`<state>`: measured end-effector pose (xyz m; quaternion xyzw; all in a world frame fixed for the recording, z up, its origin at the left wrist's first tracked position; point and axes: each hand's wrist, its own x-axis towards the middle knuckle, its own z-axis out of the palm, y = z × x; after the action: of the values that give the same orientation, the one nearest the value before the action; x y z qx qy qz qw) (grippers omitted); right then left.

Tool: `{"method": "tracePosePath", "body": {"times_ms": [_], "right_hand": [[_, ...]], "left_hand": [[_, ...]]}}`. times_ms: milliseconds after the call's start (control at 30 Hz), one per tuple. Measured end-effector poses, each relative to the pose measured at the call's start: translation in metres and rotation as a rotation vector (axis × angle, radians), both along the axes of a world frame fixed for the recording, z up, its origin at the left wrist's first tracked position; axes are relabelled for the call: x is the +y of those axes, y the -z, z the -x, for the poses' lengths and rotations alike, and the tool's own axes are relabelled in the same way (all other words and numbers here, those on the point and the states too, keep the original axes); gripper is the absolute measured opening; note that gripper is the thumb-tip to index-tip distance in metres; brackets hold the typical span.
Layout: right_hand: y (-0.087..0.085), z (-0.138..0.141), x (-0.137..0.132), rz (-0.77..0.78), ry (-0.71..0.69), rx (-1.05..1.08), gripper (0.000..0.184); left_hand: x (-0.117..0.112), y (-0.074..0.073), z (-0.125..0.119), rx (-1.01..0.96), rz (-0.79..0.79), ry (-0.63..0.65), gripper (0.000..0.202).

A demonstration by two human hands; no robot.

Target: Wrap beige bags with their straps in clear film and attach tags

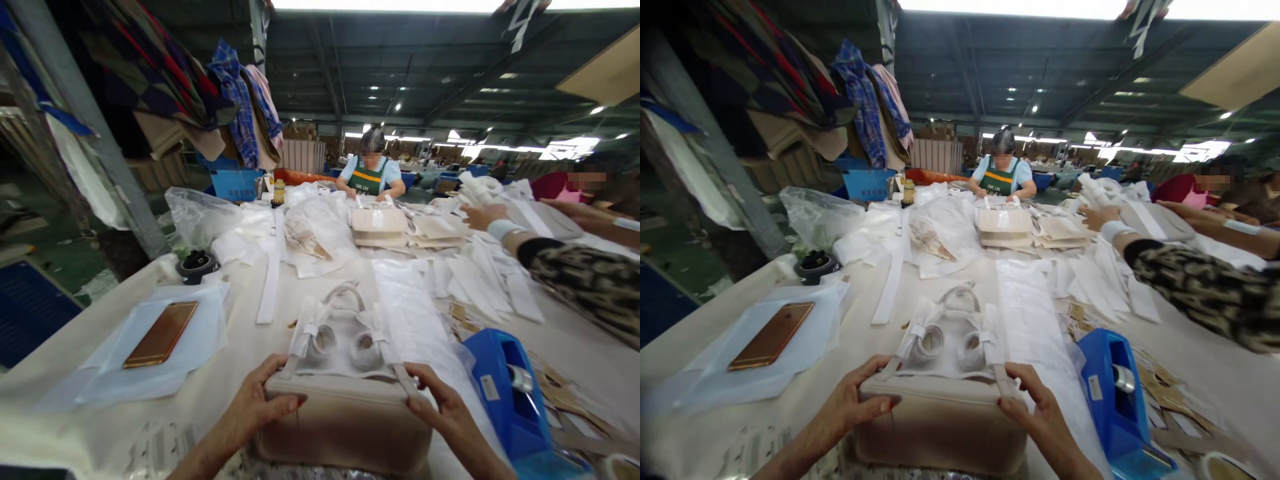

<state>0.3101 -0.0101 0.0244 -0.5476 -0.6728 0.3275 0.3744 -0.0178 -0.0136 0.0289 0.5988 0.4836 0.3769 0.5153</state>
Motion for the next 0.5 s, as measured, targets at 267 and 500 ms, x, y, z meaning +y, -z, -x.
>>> {"method": "tracePosePath", "body": {"times_ms": [267,500], "right_hand": [[0.004,-0.024,0.014,0.125,-0.194,0.063,0.048],[0.045,-0.023,0.008,0.252,-0.077,-0.024,0.061]], "left_hand": [[-0.003,-0.006,-0.001,-0.009,0.065,-0.038,0.048],[0.0,-0.01,-0.011,-0.181,0.196,-0.019,0.05]]}}
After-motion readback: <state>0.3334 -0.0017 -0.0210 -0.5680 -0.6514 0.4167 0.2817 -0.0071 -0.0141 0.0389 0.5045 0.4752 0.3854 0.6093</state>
